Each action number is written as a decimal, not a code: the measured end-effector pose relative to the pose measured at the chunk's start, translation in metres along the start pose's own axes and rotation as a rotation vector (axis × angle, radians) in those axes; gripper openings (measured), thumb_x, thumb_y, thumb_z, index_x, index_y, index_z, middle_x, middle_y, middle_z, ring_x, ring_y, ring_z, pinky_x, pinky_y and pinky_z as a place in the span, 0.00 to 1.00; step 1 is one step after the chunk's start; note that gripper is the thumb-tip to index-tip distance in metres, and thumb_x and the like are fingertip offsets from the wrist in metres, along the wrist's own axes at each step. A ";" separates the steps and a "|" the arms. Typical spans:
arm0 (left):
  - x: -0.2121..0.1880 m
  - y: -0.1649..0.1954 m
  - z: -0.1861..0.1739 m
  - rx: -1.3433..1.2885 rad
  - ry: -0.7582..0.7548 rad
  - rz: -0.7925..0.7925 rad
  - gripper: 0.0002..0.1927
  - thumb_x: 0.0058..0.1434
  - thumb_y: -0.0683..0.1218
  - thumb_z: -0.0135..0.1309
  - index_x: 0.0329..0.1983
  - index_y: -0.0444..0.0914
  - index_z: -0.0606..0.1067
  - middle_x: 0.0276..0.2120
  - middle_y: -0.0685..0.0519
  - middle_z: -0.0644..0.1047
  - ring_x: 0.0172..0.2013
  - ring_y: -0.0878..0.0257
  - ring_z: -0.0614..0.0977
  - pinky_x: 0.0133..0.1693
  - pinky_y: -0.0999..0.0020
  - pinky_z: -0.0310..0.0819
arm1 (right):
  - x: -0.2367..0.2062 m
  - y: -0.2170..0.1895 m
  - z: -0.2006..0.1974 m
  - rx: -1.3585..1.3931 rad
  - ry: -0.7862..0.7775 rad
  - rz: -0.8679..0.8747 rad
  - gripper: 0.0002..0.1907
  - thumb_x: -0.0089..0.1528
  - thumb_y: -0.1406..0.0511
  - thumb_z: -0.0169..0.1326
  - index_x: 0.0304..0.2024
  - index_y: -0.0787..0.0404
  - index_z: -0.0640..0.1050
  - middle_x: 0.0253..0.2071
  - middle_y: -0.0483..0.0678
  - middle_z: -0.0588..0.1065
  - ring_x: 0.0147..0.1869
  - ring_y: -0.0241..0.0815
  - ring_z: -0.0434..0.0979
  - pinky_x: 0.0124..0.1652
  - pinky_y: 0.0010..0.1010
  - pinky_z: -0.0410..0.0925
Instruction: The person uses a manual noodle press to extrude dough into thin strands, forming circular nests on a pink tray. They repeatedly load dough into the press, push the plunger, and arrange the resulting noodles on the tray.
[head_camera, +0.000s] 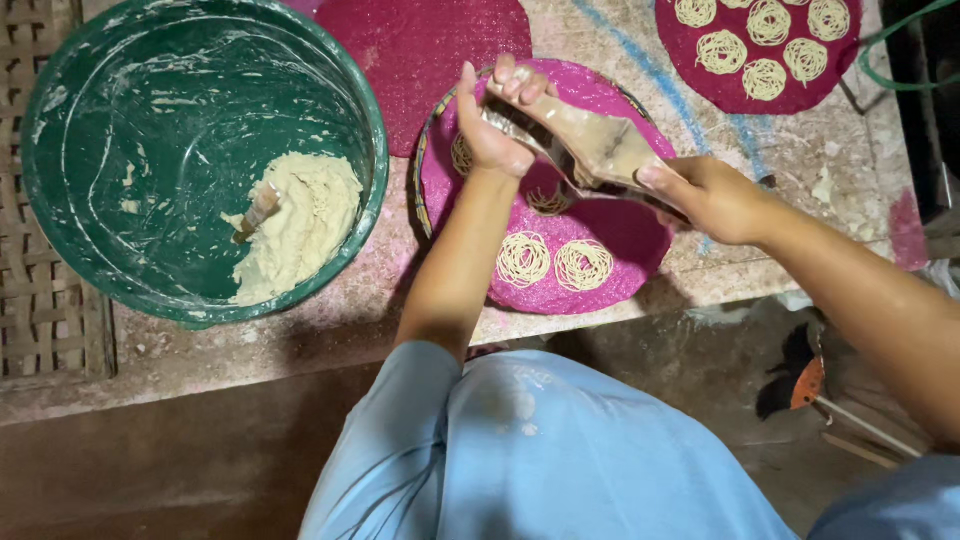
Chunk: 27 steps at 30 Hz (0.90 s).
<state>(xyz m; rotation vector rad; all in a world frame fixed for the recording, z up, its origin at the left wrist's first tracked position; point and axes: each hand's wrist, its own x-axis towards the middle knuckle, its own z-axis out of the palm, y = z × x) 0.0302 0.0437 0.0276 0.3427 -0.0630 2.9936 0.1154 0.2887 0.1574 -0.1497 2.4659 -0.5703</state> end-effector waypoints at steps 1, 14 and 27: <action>0.006 0.005 0.002 0.003 -0.027 -0.004 0.26 0.71 0.67 0.39 0.28 0.44 0.67 0.24 0.58 0.69 0.30 0.63 0.73 0.48 0.60 0.70 | 0.002 -0.004 0.001 0.050 0.002 0.004 0.36 0.72 0.44 0.37 0.34 0.68 0.79 0.24 0.52 0.76 0.28 0.45 0.77 0.33 0.37 0.71; 0.014 -0.001 0.008 0.013 -0.007 0.030 0.26 0.69 0.67 0.37 0.28 0.44 0.67 0.23 0.59 0.69 0.29 0.64 0.72 0.43 0.62 0.69 | 0.008 -0.005 -0.006 0.081 0.048 0.022 0.30 0.70 0.46 0.39 0.45 0.64 0.77 0.25 0.51 0.76 0.27 0.42 0.77 0.30 0.35 0.71; -0.026 0.013 -0.013 1.219 0.320 -0.631 0.33 0.70 0.65 0.30 0.50 0.37 0.75 0.43 0.48 0.79 0.43 0.60 0.81 0.53 0.59 0.73 | 0.035 0.026 0.012 0.356 0.063 -0.141 0.25 0.73 0.51 0.39 0.39 0.65 0.75 0.25 0.48 0.75 0.27 0.38 0.76 0.31 0.34 0.70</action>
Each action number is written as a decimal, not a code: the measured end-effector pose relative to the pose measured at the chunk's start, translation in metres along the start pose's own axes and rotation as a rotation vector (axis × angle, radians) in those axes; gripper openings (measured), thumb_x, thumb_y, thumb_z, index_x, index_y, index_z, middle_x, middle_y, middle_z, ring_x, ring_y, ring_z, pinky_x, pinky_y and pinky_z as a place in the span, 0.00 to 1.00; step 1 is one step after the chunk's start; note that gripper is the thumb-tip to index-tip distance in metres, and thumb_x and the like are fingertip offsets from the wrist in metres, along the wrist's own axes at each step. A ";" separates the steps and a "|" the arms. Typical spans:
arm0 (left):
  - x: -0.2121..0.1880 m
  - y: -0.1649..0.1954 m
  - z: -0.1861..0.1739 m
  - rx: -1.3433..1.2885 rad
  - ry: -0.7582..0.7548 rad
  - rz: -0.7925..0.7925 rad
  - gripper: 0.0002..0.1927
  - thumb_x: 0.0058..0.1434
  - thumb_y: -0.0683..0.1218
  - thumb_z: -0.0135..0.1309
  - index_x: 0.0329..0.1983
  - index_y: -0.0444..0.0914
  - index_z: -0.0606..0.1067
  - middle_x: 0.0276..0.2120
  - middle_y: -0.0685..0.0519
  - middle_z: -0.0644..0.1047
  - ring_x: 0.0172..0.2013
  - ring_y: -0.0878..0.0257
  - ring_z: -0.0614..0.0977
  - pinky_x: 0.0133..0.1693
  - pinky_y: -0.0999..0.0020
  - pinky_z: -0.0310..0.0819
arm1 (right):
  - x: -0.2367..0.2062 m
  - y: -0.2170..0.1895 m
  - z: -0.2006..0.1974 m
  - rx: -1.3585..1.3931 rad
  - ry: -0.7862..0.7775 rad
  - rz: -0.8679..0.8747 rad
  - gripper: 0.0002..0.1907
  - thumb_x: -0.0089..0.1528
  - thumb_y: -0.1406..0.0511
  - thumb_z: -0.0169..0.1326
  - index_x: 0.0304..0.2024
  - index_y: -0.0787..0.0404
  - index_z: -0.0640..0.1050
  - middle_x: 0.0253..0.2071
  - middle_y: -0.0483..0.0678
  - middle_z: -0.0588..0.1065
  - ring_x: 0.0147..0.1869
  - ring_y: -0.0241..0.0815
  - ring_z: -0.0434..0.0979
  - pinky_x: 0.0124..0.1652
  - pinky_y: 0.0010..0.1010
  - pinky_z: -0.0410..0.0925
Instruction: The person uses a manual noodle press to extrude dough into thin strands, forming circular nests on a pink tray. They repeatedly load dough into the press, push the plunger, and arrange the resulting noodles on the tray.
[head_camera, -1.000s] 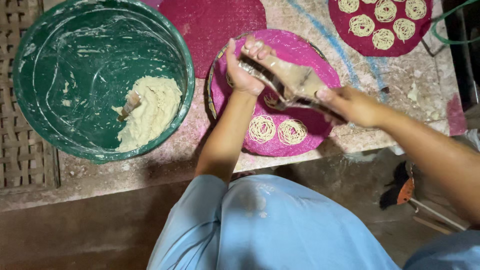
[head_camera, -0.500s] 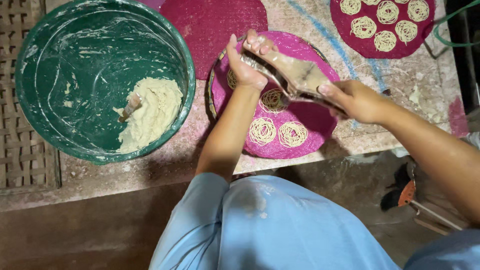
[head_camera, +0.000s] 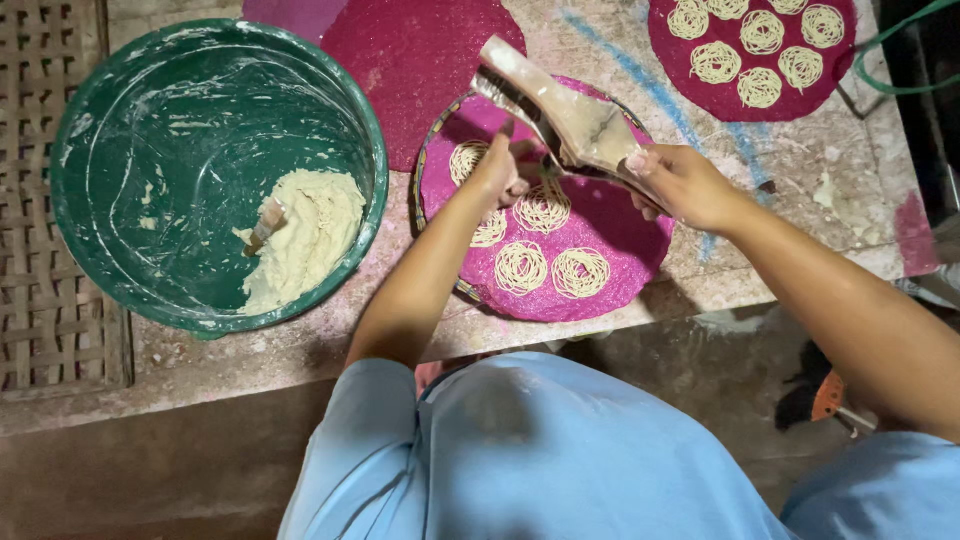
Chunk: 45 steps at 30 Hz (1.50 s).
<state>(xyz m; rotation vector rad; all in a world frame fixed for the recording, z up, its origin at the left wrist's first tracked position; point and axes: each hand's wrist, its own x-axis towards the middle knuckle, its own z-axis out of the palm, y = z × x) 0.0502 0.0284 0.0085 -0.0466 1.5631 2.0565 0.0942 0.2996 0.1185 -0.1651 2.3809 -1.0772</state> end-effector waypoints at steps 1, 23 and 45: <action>-0.008 -0.005 -0.001 0.168 0.031 0.082 0.32 0.70 0.65 0.31 0.49 0.37 0.75 0.42 0.49 0.79 0.43 0.60 0.81 0.54 0.59 0.73 | 0.002 0.002 0.000 -0.002 0.021 -0.006 0.25 0.73 0.51 0.39 0.39 0.65 0.75 0.25 0.48 0.75 0.27 0.39 0.76 0.32 0.34 0.70; 0.035 -0.002 0.105 -1.258 -0.343 0.447 0.30 0.70 0.70 0.41 0.24 0.45 0.65 0.20 0.58 0.65 0.25 0.64 0.69 0.40 0.63 0.69 | -0.105 0.040 -0.024 -0.206 0.081 0.160 0.37 0.70 0.42 0.36 0.32 0.67 0.78 0.21 0.50 0.74 0.24 0.42 0.73 0.29 0.38 0.68; 0.044 0.012 0.134 -1.365 -0.154 0.453 0.29 0.69 0.68 0.35 0.21 0.45 0.64 0.16 0.59 0.61 0.19 0.65 0.65 0.32 0.63 0.67 | -0.106 0.017 -0.056 -0.385 0.154 0.265 0.31 0.69 0.43 0.41 0.39 0.61 0.79 0.21 0.49 0.74 0.24 0.43 0.75 0.30 0.39 0.68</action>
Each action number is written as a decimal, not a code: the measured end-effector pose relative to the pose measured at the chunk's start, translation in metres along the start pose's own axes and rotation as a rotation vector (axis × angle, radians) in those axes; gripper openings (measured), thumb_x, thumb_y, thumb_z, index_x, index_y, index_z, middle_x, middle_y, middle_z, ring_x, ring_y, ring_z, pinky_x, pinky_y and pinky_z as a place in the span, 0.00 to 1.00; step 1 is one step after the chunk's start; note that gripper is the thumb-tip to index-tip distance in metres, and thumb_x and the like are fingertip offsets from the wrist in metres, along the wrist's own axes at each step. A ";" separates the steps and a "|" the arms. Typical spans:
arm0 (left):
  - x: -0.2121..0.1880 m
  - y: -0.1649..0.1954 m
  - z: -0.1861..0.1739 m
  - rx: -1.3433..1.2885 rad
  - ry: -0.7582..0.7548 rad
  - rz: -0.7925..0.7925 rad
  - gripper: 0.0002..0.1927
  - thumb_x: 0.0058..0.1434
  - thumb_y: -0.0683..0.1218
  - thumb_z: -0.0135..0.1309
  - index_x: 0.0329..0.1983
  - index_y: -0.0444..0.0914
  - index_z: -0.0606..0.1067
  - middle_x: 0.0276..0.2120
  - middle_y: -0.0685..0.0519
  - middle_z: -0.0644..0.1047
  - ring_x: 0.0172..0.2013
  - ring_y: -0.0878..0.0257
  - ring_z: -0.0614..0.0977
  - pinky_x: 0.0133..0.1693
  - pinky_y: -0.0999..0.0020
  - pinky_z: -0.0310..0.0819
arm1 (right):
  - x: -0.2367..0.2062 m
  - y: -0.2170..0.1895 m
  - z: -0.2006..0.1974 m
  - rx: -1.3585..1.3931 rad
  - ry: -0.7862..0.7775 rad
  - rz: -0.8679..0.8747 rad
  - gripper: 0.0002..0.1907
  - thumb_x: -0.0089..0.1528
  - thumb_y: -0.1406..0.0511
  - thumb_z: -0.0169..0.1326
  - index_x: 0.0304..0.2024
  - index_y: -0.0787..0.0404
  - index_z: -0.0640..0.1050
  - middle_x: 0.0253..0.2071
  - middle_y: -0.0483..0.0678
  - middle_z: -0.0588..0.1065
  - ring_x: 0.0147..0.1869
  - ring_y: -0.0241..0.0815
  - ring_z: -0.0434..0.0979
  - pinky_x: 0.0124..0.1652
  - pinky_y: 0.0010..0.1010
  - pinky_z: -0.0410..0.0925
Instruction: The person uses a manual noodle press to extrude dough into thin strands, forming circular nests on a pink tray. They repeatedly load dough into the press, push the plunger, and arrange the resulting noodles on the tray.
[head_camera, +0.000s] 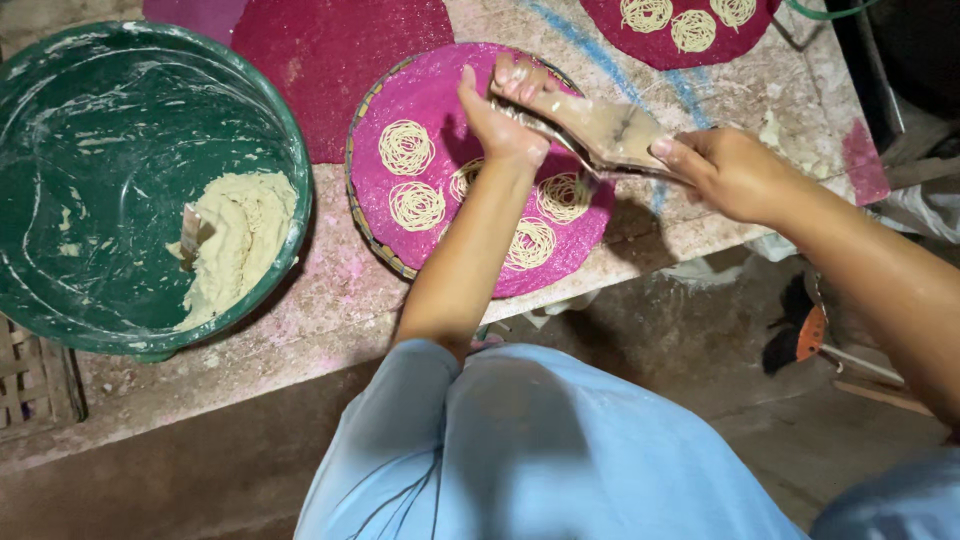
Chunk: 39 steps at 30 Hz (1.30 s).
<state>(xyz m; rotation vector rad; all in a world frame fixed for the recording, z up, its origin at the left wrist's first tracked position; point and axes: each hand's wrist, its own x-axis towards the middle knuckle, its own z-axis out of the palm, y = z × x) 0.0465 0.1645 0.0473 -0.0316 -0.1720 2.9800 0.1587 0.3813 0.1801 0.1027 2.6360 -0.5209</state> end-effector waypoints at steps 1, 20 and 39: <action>0.003 0.002 0.001 0.011 -0.009 -0.043 0.28 0.69 0.66 0.32 0.23 0.44 0.64 0.18 0.57 0.63 0.21 0.63 0.67 0.35 0.62 0.68 | 0.002 0.003 0.001 0.031 0.008 -0.034 0.31 0.70 0.44 0.41 0.36 0.63 0.78 0.20 0.50 0.73 0.24 0.43 0.74 0.29 0.39 0.68; -0.030 0.033 -0.038 1.449 -0.016 -0.389 0.23 0.73 0.56 0.38 0.61 0.36 0.63 0.49 0.48 0.82 0.31 0.68 0.76 0.37 0.70 0.75 | 0.029 0.051 0.022 0.401 0.074 -0.131 0.29 0.73 0.48 0.41 0.33 0.65 0.76 0.23 0.48 0.72 0.24 0.36 0.69 0.28 0.33 0.65; 0.029 0.052 -0.029 0.089 0.123 0.132 0.20 0.67 0.54 0.53 0.21 0.49 0.62 0.16 0.64 0.62 0.19 0.70 0.65 0.31 0.70 0.65 | 0.062 -0.045 0.012 -0.014 -0.112 -0.090 0.37 0.72 0.44 0.37 0.49 0.68 0.83 0.26 0.56 0.76 0.30 0.50 0.78 0.36 0.44 0.72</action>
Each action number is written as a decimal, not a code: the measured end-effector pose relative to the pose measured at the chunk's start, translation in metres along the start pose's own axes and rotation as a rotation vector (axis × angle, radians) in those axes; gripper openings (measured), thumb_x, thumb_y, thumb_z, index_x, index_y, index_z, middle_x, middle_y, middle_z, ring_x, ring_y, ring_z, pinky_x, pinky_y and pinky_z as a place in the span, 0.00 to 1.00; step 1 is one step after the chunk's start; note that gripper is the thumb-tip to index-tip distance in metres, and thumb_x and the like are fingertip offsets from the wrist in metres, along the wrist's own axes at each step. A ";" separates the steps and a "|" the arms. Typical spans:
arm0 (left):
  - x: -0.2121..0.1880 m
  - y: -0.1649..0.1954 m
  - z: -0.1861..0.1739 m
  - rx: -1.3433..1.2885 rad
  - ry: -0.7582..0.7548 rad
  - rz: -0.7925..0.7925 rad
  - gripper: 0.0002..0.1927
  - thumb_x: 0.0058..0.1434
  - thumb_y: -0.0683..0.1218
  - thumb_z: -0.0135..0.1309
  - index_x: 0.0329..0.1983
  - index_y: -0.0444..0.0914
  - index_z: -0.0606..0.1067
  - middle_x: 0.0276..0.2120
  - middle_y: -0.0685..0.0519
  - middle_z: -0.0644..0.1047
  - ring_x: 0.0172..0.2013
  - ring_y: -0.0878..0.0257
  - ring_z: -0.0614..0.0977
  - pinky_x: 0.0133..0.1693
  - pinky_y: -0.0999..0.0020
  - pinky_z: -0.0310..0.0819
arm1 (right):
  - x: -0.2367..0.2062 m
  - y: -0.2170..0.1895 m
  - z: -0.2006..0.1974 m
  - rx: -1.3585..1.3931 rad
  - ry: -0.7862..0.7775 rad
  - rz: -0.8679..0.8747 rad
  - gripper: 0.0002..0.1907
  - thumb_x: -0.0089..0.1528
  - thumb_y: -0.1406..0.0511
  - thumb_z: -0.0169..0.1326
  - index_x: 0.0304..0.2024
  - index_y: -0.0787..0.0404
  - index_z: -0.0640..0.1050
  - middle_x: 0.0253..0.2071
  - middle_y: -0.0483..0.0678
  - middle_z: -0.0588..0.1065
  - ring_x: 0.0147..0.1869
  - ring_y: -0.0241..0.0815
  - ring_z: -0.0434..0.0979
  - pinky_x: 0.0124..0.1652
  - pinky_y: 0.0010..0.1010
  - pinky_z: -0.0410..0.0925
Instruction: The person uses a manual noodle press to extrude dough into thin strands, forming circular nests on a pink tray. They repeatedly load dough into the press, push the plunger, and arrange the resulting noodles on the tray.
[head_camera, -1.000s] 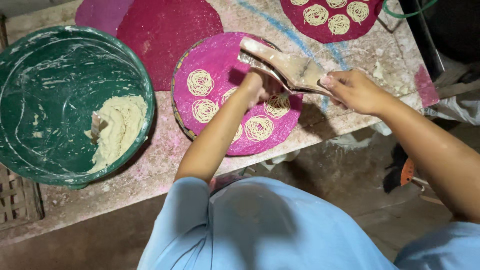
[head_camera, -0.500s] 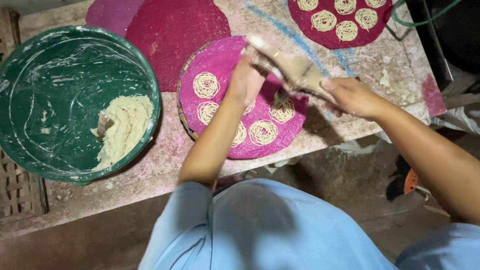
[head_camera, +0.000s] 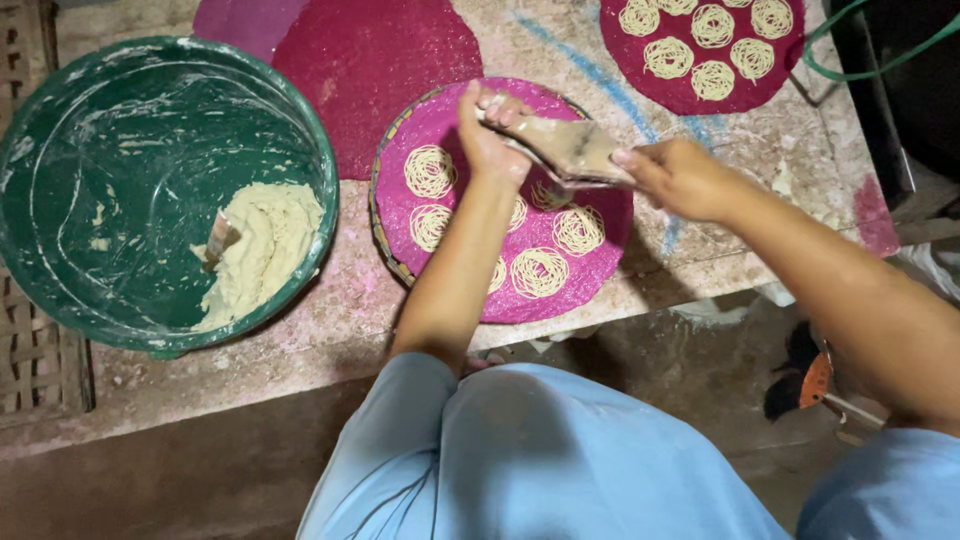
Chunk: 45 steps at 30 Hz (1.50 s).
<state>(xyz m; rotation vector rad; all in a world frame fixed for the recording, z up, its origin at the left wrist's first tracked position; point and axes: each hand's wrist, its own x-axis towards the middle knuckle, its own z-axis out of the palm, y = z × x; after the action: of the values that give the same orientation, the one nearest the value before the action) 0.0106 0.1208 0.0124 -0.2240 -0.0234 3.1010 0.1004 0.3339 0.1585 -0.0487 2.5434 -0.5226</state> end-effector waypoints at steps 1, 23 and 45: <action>0.003 -0.005 0.003 -0.005 0.014 0.010 0.19 0.66 0.54 0.52 0.21 0.49 0.62 0.16 0.64 0.61 0.19 0.69 0.65 0.31 0.70 0.66 | 0.002 0.000 -0.003 -0.032 0.049 -0.025 0.36 0.72 0.44 0.38 0.51 0.68 0.82 0.25 0.56 0.76 0.30 0.48 0.78 0.36 0.44 0.71; -0.007 0.006 0.049 0.392 0.324 -0.287 0.28 0.68 0.62 0.25 0.44 0.40 0.71 0.34 0.49 0.76 0.29 0.61 0.77 0.34 0.61 0.72 | 0.013 0.036 -0.007 0.297 0.189 -0.185 0.27 0.72 0.50 0.45 0.36 0.66 0.79 0.18 0.47 0.69 0.21 0.36 0.67 0.25 0.34 0.62; -0.067 0.092 0.071 2.408 -1.002 0.449 0.27 0.64 0.53 0.51 0.65 0.43 0.63 0.39 0.43 0.80 0.37 0.50 0.82 0.43 0.52 0.77 | -0.049 -0.044 -0.008 0.310 0.277 -0.398 0.20 0.60 0.50 0.61 0.42 0.58 0.78 0.24 0.39 0.73 0.23 0.32 0.68 0.21 0.28 0.63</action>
<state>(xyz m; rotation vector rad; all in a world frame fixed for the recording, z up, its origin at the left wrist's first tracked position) 0.0634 0.0254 0.0904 1.2140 2.9665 0.9407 0.1350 0.3028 0.2058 -0.4006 2.6937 -1.1427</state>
